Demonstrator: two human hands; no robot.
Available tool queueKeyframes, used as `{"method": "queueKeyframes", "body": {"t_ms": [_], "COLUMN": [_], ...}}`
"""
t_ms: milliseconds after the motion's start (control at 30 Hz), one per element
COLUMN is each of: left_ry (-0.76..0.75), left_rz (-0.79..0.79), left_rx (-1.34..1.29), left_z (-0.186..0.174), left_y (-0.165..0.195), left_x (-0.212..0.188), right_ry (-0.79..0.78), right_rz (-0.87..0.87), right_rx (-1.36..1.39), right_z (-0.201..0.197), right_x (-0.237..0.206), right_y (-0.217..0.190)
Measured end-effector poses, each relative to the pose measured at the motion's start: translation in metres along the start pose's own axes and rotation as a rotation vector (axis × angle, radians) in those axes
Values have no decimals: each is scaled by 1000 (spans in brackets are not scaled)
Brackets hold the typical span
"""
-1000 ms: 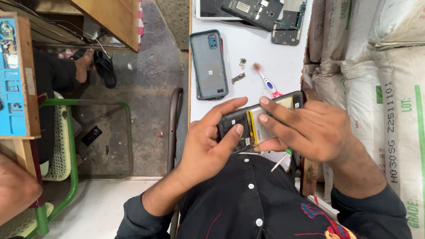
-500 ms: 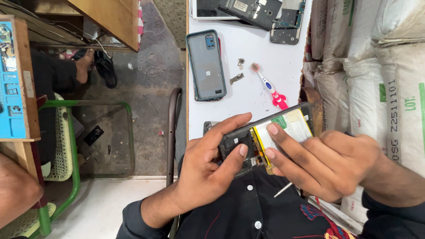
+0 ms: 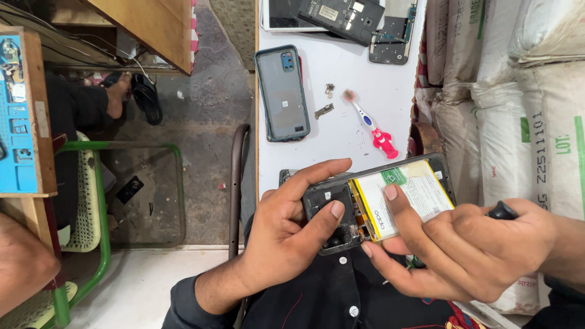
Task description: The person uses a screwdriver to pry and remove the battery from a disassembled smartphone. They then peel off the battery's adhesive backing and set the battery aside on the table.
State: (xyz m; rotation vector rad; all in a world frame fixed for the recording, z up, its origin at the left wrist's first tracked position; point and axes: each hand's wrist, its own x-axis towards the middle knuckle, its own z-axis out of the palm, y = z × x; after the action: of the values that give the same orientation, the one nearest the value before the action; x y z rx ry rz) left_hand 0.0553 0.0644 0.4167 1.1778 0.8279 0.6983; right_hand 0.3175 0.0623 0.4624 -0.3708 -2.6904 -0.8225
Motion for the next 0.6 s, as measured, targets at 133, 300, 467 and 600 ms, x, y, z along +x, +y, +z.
{"method": "queueKeyframes", "body": {"t_ms": [133,300,467,600], "left_ry": [0,36,23,23], "left_rz": [-34,-116,-62,-29], "left_rx": [-138,-181,-255,-186], "left_z": [1,1,0,0], "left_y": [1,4,7,8], "left_x": [4,6,6,6], "right_ry": [-39,-118,-165,-188], "right_rz": [30,-10,-74,-16], "right_rx": [14,50,-10,-20], "right_z": [-5,-12,-17,-17], "right_x": [2,3,6,8], "right_y": [-2,0,1,0]}}
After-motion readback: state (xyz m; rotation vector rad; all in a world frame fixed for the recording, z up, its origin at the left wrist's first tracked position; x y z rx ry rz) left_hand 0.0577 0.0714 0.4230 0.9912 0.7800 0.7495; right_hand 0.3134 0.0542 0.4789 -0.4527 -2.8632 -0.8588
